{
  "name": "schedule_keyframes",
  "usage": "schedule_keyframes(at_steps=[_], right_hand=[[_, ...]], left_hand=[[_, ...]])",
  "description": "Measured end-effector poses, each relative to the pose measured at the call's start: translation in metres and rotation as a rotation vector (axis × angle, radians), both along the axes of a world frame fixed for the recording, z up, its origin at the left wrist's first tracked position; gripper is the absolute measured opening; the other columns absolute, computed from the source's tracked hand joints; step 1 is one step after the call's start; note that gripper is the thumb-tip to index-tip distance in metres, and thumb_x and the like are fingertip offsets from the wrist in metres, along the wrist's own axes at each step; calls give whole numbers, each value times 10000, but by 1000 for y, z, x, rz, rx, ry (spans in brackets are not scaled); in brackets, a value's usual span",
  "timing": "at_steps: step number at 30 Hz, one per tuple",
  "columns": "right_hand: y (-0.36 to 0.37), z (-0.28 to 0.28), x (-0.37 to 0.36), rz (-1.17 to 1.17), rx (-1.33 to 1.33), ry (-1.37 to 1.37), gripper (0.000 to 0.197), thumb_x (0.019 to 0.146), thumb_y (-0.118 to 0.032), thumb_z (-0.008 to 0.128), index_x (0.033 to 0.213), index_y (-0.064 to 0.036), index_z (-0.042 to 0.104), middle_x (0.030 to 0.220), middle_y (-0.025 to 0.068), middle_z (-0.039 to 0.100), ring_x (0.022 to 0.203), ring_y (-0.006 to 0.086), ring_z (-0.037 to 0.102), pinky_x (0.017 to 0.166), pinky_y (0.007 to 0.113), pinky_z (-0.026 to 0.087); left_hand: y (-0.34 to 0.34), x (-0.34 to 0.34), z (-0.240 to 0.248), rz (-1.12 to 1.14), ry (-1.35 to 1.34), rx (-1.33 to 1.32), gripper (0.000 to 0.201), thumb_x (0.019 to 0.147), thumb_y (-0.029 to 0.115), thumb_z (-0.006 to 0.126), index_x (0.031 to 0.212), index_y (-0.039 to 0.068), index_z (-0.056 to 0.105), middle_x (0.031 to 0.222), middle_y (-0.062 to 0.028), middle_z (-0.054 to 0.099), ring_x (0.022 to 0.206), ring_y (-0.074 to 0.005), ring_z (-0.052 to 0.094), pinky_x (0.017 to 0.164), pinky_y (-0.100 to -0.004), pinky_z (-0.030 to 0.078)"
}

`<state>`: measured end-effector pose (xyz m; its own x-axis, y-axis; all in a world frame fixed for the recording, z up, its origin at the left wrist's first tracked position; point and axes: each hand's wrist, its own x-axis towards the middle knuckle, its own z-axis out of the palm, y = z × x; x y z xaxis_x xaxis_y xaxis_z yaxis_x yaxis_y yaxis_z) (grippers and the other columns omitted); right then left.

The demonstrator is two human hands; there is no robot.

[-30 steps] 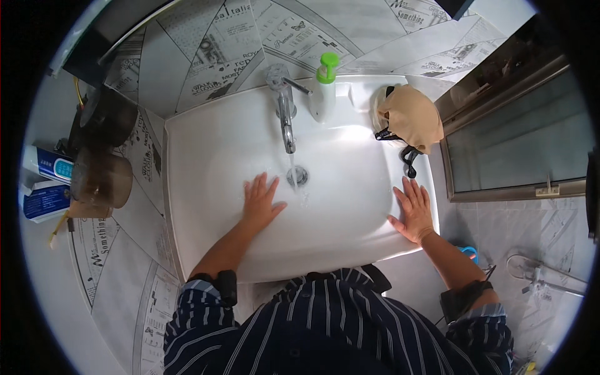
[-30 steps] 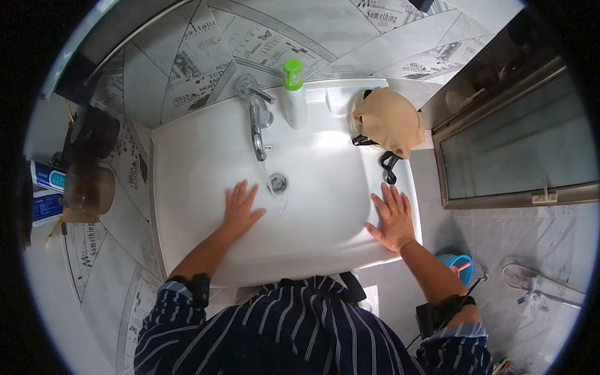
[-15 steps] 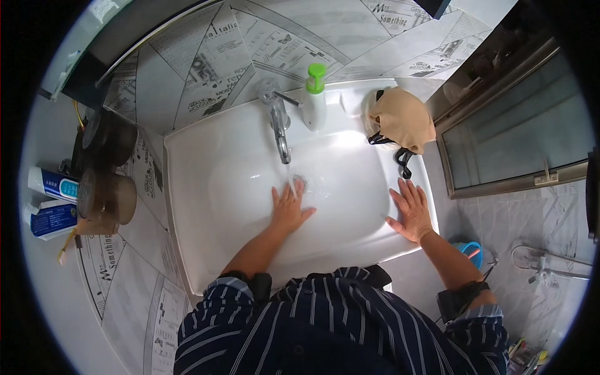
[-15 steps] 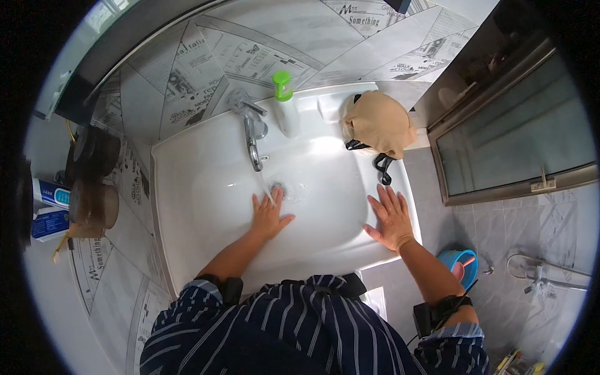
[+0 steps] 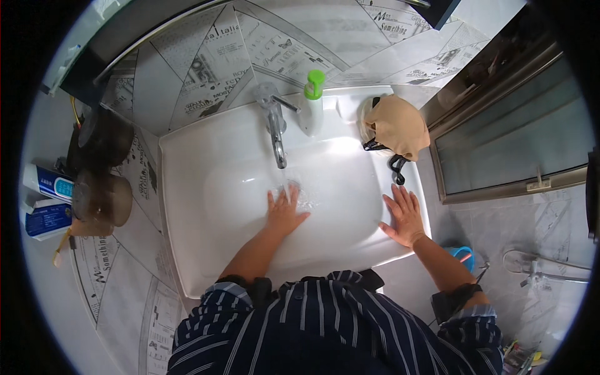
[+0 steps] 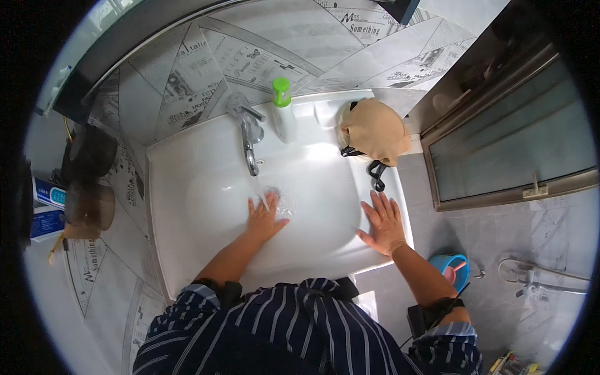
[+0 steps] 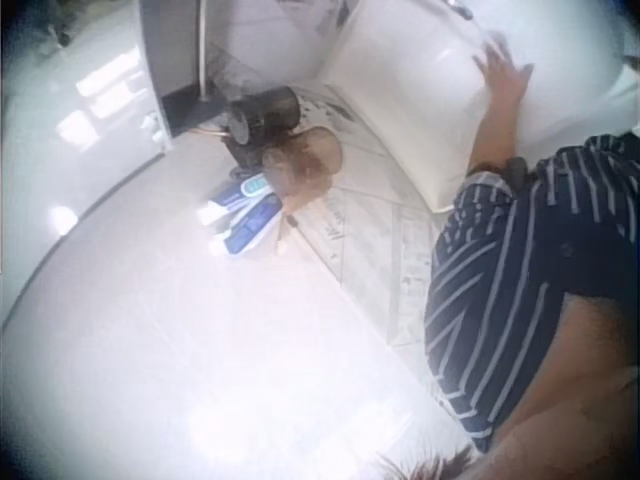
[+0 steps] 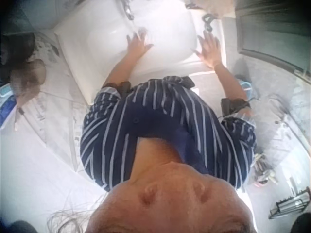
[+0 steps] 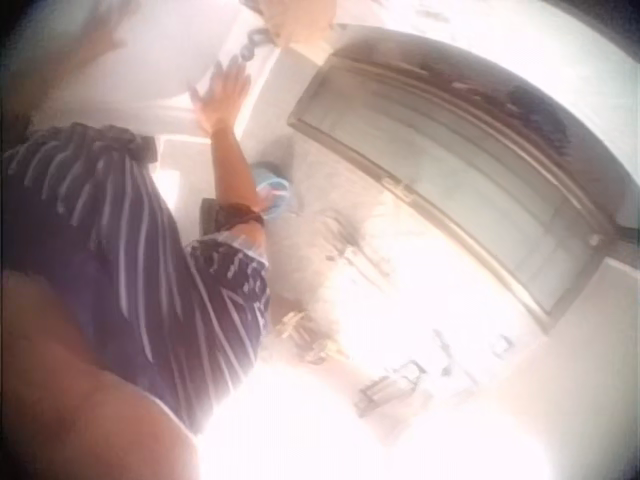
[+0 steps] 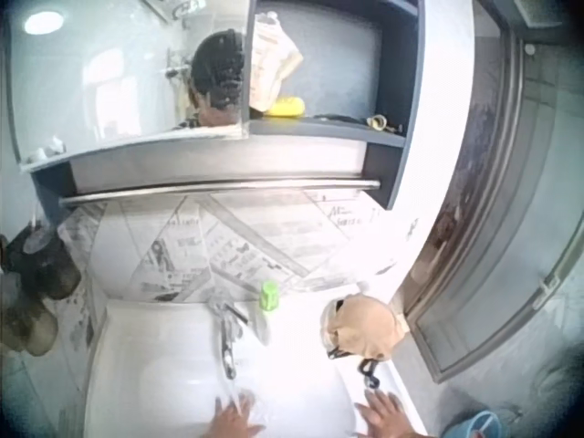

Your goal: Wash items of clothing by hand in a bathroom sink.

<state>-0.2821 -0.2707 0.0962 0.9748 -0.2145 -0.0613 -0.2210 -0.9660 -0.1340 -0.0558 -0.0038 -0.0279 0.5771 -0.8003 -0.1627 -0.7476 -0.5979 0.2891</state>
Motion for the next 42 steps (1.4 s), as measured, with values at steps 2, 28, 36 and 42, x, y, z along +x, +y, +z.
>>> schedule_keyframes(at_steps=[2,28,36,42], right_hand=[[-1,1,1,25,57,-83,703,775,-389,622,1356,-112,339,1438,154,268,1337,338,238,1080,462,182],[-60,-30,148,-484,535,-851,737,565,-168,831,1117,-29,363,1172,147,389,1119,290,402,965,384,339],[-48,-28,133,-547,1137,-782,612,663,-85,757,1130,-43,364,1101,89,459,1023,220,490,865,318,427],[-14,-12,81,-620,1742,-355,552,697,-19,693,1197,-22,461,1054,80,584,940,174,574,788,308,481]], left_hand=[[2,1,2,15,-27,-69,789,821,530,507,1376,15,286,1446,-160,267,1347,-313,232,1068,-592,24],[3,-19,2,34,-162,-22,603,873,421,487,1340,58,372,1363,-187,363,1223,-350,389,1036,-585,203],[1,-16,-1,152,-131,-133,682,848,483,495,1338,23,379,1420,-213,270,1336,-326,231,1056,-581,137],[0,-10,-9,140,-145,-141,769,816,559,485,1311,-24,402,1452,-222,192,1353,-319,187,1063,-574,108]])
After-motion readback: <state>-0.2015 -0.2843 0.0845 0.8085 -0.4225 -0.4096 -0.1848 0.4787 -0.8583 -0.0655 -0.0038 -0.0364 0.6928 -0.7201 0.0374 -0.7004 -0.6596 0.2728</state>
